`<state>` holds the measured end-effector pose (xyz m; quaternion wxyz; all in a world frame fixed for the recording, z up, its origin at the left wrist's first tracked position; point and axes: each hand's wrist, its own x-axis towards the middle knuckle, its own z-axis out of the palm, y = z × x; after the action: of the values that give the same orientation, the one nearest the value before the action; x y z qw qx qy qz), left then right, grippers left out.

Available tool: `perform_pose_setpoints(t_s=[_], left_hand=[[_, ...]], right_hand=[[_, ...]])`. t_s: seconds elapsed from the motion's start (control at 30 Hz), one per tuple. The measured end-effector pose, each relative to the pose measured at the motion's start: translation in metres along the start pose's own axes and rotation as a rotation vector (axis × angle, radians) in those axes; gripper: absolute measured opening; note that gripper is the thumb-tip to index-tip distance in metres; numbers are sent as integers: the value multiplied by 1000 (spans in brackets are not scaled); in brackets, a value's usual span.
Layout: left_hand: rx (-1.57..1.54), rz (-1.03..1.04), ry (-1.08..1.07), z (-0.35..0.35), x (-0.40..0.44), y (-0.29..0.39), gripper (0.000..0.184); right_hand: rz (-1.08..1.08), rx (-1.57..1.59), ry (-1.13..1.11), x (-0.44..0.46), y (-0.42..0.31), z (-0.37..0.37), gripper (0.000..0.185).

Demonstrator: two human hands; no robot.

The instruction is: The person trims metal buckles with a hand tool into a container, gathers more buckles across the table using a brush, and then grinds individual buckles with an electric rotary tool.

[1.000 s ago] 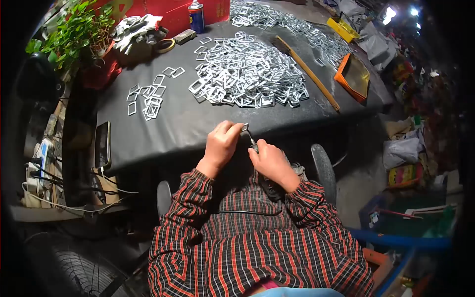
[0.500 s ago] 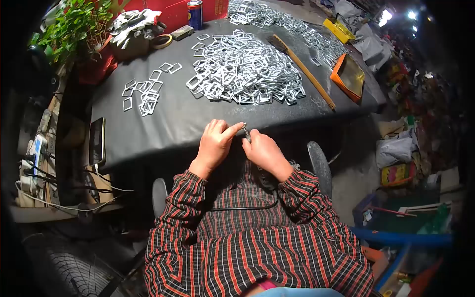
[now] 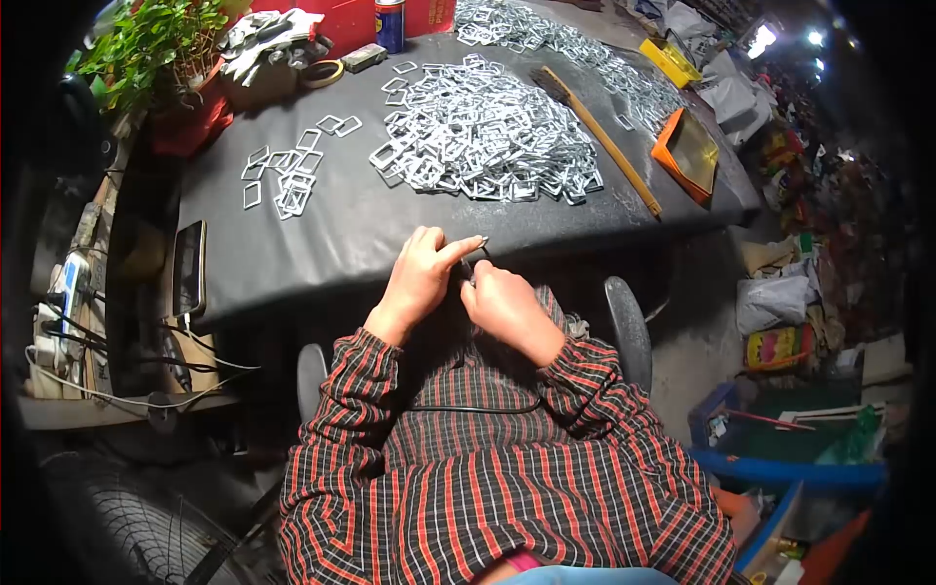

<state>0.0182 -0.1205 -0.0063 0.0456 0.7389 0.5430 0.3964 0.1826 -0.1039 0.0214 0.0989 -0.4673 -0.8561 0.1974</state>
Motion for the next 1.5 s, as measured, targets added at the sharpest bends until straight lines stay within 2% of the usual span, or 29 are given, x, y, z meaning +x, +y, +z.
perform_pose_setpoints(t_s=[0.1,0.23,0.33,0.4,0.53,0.6,0.63,0.77,0.87,1.03,1.13,1.23,1.4,1.5], left_hand=[[1,-24,-9,0,1,2,45],[-20,-5,12,-1,0,-1,45],[-2,-148,140,-9,-2,-17,42],[429,-195,579,-28,13,-27,35],[447,-163,568,-26,64,-45,27],[348,-426,312,-5,77,-65,18],[352,-424,318,-2,77,-69,18],[254,-482,114,3,69,-73,12],[295,-251,196,-5,42,-59,8],[425,-196,266,-26,39,-43,13],[273,-52,346,-28,40,-19,21],[137,57,230,0,21,4,27],[145,72,217,19,0,10,33],[42,22,119,11,-1,2,38]], right_hand=[[10,13,-15,3,10,13,32],[57,40,89,0,25,10,32],[54,79,83,-17,36,-3,32],[71,118,97,-18,45,-3,32],[97,208,113,-23,44,4,34],[61,218,123,-19,39,2,34],[54,218,127,-18,39,2,34],[56,216,80,-20,46,1,33],[27,215,123,-21,49,0,33],[36,239,77,-22,47,6,32],[50,267,85,-22,44,5,31],[49,229,80,-22,42,3,32],[78,168,31,-16,36,-2,34],[56,133,2,-9,29,1,34]])
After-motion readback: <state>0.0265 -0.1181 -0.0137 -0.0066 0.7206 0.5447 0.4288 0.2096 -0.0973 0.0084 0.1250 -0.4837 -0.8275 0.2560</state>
